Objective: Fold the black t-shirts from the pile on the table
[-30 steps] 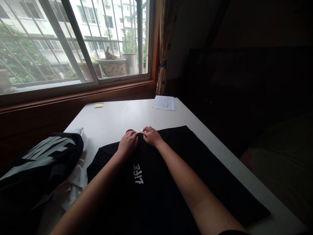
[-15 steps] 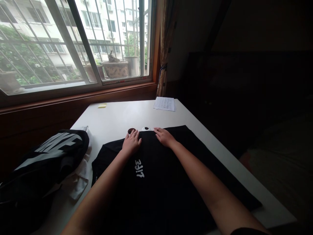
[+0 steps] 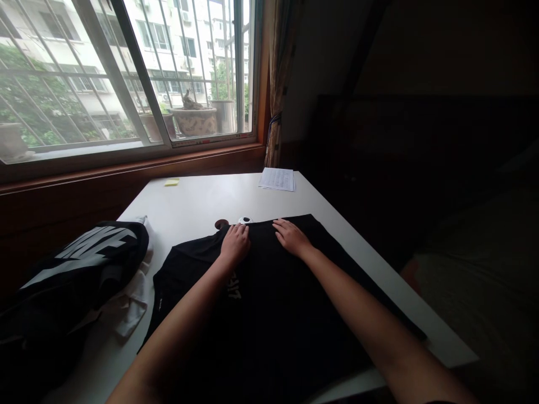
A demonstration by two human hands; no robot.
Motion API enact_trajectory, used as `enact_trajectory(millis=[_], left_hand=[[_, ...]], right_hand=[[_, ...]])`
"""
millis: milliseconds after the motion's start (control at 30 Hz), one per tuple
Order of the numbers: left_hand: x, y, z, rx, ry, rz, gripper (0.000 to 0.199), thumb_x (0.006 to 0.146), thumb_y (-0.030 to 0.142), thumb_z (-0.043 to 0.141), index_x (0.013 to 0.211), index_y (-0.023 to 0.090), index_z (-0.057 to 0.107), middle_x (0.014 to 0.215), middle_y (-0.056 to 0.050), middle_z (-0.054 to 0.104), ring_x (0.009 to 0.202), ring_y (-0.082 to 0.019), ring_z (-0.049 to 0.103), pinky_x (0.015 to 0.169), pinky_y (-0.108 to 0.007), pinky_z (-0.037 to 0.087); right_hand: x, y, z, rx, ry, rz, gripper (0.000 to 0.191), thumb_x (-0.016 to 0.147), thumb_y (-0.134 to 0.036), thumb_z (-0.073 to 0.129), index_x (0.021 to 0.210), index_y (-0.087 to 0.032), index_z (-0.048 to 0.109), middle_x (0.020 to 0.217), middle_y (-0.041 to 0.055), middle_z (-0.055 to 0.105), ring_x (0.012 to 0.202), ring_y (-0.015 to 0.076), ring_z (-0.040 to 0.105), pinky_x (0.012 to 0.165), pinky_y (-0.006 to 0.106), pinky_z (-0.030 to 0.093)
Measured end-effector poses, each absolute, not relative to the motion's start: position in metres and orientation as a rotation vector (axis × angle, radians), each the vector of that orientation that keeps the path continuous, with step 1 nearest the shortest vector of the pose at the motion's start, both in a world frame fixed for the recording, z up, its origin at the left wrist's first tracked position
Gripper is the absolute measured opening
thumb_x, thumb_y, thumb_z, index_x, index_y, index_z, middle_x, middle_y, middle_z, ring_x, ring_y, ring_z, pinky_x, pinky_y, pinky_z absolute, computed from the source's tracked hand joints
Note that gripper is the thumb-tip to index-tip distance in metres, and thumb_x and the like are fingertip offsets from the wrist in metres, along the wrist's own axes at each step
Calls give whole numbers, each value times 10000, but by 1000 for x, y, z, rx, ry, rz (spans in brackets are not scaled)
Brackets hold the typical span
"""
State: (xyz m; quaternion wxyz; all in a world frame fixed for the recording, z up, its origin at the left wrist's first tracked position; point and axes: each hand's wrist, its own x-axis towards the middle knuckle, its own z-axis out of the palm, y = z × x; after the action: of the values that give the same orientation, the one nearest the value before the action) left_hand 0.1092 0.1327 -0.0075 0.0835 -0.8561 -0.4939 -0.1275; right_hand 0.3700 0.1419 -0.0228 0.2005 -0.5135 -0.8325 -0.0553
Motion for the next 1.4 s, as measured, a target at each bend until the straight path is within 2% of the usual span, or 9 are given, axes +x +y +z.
enact_trajectory(millis=[200, 467, 700, 900, 967, 1100, 1200, 1300, 1400], left_hand=[[122, 127, -16, -2521, -1598, -334, 559, 1033, 364, 340, 1483, 57, 468, 1575, -186, 420, 1481, -296, 359, 1216, -478, 279], [124, 141, -9, -2502, -1750, -235, 619, 1037, 445, 314, 1531, 84, 404, 1614, -170, 352, 1515, -285, 296, 1238, -489, 224], [131, 142, -9, -2473, -1750, -206, 609, 1038, 393, 308, 1515, 29, 413, 1598, -210, 361, 1509, -304, 304, 1251, -514, 160], [134, 139, -11, -2448, -1733, -220, 586, 1045, 358, 292, 1522, 37, 402, 1612, -209, 336, 1517, -321, 280, 1244, -549, 160], [135, 136, -9, -2449, -1638, -266, 561, 1037, 291, 297, 1515, 19, 406, 1624, -217, 307, 1520, -332, 264, 1244, -551, 156], [143, 124, -8, -2531, -1396, -295, 511, 994, 145, 314, 1461, 44, 495, 1542, -192, 466, 1440, -280, 414, 1262, -465, 146], [146, 118, -10, -2541, -1411, -278, 495, 994, 201, 359, 1438, 65, 529, 1501, -183, 521, 1413, -277, 448, 1254, -458, 182], [144, 118, -12, -2467, -1553, -289, 552, 1006, 312, 359, 1459, 26, 492, 1551, -227, 438, 1472, -339, 356, 1241, -531, 178], [138, 123, -13, -2413, -1746, -281, 604, 1013, 390, 343, 1483, 32, 464, 1572, -222, 408, 1502, -340, 302, 1250, -527, 143]], right_hand=[[332, 138, -28, -1358, -2383, -7, 464, 998, -265, 441, 1437, -175, 565, 1511, 111, 526, 1418, 262, 463, 1210, 476, 357], [377, 128, -35, -1562, -2379, 97, 529, 1034, -401, 386, 1512, -191, 471, 1604, 85, 400, 1499, 249, 333, 1235, 481, 280], [448, 105, -35, -1747, -2337, 137, 584, 1037, -512, 322, 1562, -264, 387, 1647, 49, 313, 1529, 234, 254, 1251, 479, 218], [494, 83, -35, -1849, -2272, 113, 618, 1033, -528, 297, 1574, -237, 368, 1652, 60, 301, 1530, 240, 252, 1256, 468, 213], [497, 79, -34, -1859, -2269, 106, 621, 1034, -522, 290, 1574, -225, 368, 1652, 63, 301, 1530, 241, 253, 1258, 468, 209], [495, 78, -34, -1870, -2264, 103, 623, 1035, -516, 284, 1572, -212, 369, 1652, 63, 299, 1531, 238, 253, 1258, 475, 213], [494, 79, -35, -1862, -2258, 99, 627, 1035, -514, 287, 1572, -200, 366, 1651, 67, 302, 1529, 238, 258, 1257, 478, 215], [494, 78, -35, -1844, -2246, 89, 608, 1036, -500, 300, 1565, -211, 381, 1642, 70, 324, 1524, 238, 272, 1252, 482, 229], [493, 77, -34, -1826, -2235, 86, 586, 1035, -489, 317, 1555, -230, 400, 1633, 70, 344, 1517, 243, 289, 1246, 490, 243]])
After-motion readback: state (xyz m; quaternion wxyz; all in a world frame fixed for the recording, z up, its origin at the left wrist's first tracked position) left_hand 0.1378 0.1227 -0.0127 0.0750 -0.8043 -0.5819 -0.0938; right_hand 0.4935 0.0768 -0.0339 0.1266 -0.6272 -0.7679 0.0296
